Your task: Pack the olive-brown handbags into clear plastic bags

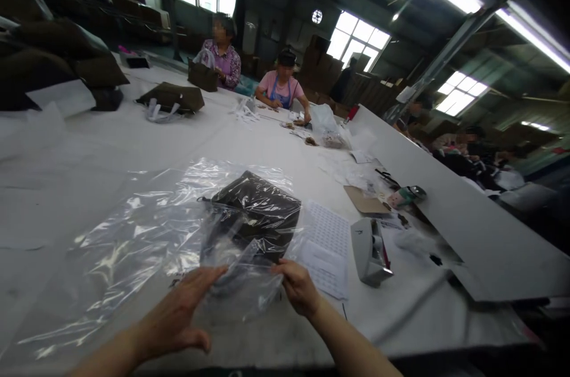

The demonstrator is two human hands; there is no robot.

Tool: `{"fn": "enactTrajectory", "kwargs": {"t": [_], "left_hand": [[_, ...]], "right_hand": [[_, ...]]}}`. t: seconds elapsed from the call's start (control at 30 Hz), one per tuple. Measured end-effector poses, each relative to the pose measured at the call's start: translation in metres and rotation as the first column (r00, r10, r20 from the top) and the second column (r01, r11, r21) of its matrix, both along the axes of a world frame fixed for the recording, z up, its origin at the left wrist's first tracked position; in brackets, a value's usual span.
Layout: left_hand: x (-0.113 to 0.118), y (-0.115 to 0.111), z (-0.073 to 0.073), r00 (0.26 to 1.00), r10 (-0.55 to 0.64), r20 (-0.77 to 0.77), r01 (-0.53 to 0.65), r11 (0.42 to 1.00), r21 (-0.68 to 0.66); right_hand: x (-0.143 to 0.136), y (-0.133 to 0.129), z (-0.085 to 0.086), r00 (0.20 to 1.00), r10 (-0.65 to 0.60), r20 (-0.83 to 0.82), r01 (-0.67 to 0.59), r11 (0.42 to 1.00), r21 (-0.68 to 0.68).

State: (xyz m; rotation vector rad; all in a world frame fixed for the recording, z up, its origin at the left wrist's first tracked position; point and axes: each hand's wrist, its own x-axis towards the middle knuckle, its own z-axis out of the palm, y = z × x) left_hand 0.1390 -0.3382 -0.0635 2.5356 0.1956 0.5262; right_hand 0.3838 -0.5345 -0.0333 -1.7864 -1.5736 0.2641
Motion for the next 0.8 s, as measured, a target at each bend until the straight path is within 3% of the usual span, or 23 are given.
{"fn": "enactTrajectory", "kwargs": {"t": [0.1,0.2,0.27,0.33,0.47,0.57,0.6,0.67,0.73,0.8], "left_hand": [[-0.015,-0.017,-0.017,0.983,0.133,0.124,-0.131,0.991,-0.027],[-0.017,-0.015,-0.022,0.884,0.39,0.258,-0.341,0.915,-0.215],[-0.022,-0.009,-0.019,0.817,0.545,0.19,-0.466,0.817,-0.34],[-0.028,-0.006,-0.011,0.811,0.578,0.088,-0.507,0.77,-0.388],[-0.018,-0.013,0.024,0.869,0.479,0.128,-0.409,0.838,-0.363],[0.018,-0.019,0.063,0.973,0.215,0.088,-0.163,0.9,-0.404],[0.029,-0.018,0.075,0.993,0.104,0.054,-0.066,0.878,-0.474],[0.043,-0.01,0.097,0.999,-0.003,0.041,0.029,0.766,-0.642],[0.043,0.003,0.112,0.985,0.137,0.104,-0.011,0.656,-0.755],[0.035,0.014,0.124,0.908,0.372,0.191,-0.083,0.608,-0.79]], "right_hand": [[-0.007,-0.001,0.01,0.986,-0.126,-0.108,0.12,0.991,-0.06],[-0.02,0.003,0.022,0.968,-0.195,-0.156,0.181,0.978,-0.102],[-0.031,0.005,0.028,0.943,-0.249,-0.22,0.216,0.963,-0.161],[-0.041,0.006,0.03,0.915,-0.294,-0.277,0.228,0.942,-0.245],[-0.054,0.007,0.029,0.93,-0.292,-0.223,0.216,0.925,-0.312],[-0.059,0.007,0.027,0.958,-0.245,-0.146,0.195,0.936,-0.293],[-0.06,0.007,0.026,0.965,-0.231,-0.122,0.188,0.939,-0.289],[-0.059,0.005,0.025,0.973,-0.217,-0.079,0.185,0.939,-0.291],[-0.057,0.001,0.023,0.964,-0.255,-0.071,0.224,0.928,-0.299],[-0.054,-0.004,0.022,0.943,-0.32,-0.088,0.281,0.912,-0.299]]}}
